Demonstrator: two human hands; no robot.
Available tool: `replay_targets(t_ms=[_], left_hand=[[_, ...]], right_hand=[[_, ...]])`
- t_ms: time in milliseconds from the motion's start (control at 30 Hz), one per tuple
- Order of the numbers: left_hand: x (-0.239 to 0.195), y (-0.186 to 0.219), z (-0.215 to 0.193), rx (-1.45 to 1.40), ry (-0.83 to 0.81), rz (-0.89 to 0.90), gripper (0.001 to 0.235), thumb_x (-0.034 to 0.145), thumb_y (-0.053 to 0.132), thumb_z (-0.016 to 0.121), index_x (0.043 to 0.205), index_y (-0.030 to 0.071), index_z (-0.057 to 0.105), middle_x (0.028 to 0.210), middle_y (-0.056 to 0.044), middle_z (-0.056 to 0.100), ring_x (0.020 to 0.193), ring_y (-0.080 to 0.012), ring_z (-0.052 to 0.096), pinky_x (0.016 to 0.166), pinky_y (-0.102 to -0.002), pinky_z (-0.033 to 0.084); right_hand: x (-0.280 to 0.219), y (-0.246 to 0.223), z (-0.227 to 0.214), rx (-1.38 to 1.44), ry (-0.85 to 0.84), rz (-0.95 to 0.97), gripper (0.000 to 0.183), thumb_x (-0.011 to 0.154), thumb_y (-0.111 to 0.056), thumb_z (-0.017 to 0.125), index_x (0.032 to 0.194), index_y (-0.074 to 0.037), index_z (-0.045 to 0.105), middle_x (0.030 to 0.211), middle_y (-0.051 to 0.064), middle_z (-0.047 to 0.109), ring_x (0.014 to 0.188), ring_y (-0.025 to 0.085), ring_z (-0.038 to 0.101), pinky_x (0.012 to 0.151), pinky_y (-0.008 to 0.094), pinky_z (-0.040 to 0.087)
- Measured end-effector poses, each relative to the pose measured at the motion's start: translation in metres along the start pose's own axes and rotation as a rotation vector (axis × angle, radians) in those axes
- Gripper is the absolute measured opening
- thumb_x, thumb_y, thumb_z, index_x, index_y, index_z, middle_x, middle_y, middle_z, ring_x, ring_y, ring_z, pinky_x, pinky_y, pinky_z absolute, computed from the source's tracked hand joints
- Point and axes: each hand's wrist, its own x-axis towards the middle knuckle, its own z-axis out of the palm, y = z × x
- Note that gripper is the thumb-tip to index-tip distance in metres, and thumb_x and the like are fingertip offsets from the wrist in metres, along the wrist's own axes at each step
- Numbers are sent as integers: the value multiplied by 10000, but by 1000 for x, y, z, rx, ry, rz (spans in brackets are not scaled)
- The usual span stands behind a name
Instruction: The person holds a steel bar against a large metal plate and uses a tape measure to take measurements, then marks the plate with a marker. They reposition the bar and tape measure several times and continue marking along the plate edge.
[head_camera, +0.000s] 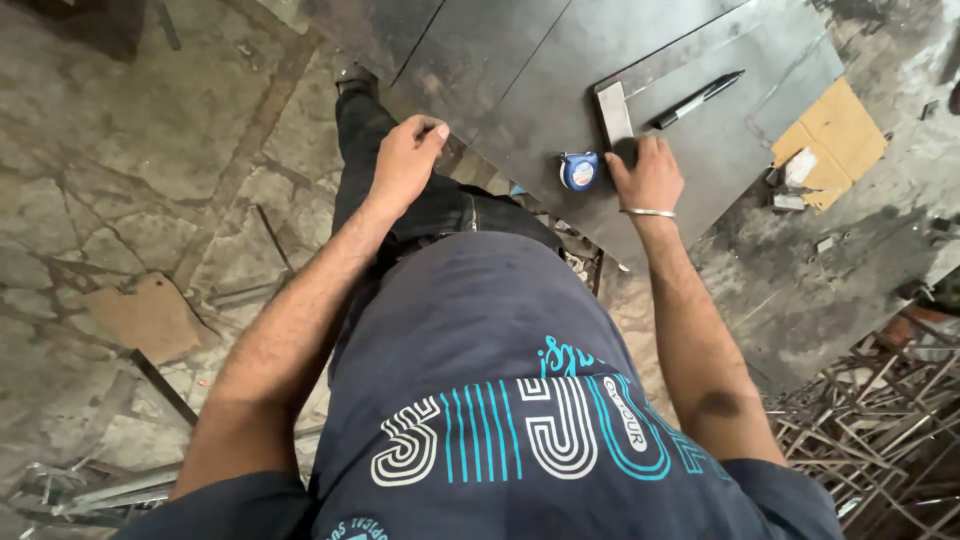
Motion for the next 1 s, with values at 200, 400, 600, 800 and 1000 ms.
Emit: replay_targets(t_ms=[200,400,600,800,1000], left_hand=[[-4,0,7,-71,-7,-23,272,994,241,645,1060,-15,709,820,-60,717,755,-124,664,714,-290,526],[8,14,25,-259,-78,-20,311,997,268,639,1111,-17,689,945,-49,728,792,-121,673,734,-282,538],[29,11,32,-586,-31,-191,358,1036,340,675,1018,-14,626,883,-26,647,761,-101,632,678,-282,548],[26,7,9,-412,186,-259,313,960,305,702,949,-7,675,783,-41,678,653,-106,625,561,-290,501],[21,-20,9,-135,476,-127,373,956,291,801,1055,-26,629,911,-76,716,790,-145,673,722,-305,554]], right_hand=[[16,-15,-18,24,-31,-33,423,853,-348,857,996,-43,602,1009,169,629,882,402,631,714,523,503],[19,-80,-39,168,23,-169,417,855,-293,850,1027,-32,574,1042,191,587,887,427,614,720,506,509],[31,-168,-23,215,-104,-356,446,791,-304,860,976,-49,544,992,178,542,816,414,611,661,499,505],[37,-202,3,245,-139,-347,444,785,-318,854,977,-54,552,979,157,543,784,383,628,615,491,511],[32,-220,18,219,-161,-340,425,795,-343,858,938,-70,565,971,136,556,772,369,633,592,481,507]])
